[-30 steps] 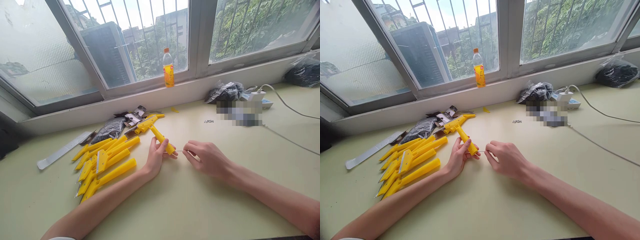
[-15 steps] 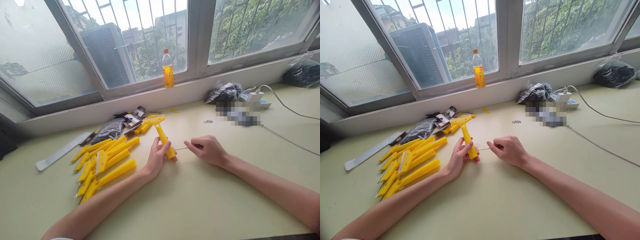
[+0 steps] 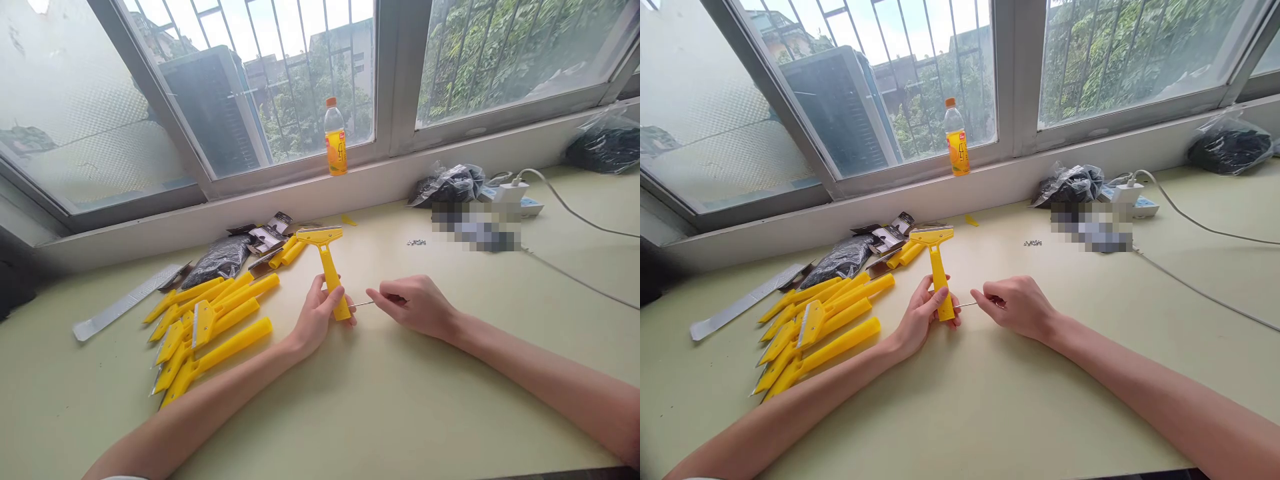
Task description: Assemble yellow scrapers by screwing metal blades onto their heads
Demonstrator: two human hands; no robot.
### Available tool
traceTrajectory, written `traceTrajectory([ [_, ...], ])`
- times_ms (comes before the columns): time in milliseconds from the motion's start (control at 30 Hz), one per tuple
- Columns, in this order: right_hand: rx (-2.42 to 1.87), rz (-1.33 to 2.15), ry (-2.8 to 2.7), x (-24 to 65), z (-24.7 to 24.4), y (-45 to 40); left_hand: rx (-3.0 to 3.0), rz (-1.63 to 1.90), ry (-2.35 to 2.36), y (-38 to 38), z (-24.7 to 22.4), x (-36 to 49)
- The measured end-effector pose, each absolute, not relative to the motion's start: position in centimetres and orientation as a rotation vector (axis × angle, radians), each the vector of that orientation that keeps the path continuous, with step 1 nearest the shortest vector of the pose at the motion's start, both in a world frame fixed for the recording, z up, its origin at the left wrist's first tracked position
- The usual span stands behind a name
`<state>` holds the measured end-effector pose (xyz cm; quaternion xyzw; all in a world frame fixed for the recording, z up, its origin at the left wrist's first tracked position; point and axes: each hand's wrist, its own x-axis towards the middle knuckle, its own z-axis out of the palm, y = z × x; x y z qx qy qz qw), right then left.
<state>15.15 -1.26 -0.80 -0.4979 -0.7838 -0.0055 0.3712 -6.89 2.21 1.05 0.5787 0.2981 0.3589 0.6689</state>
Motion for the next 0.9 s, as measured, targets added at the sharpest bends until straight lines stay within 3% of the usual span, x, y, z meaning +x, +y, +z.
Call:
traceTrajectory([
  [300,-1.216,0.189,-2.149,14.5,-0.2,-1.8,1.265,0.824,0.659,2.2,1.2,-6.8],
  [900,-1.156,0.067,-2.128,15.3,0.5,-1.5,1.267,0.803,0.714,2.2,1.3,-6.9],
])
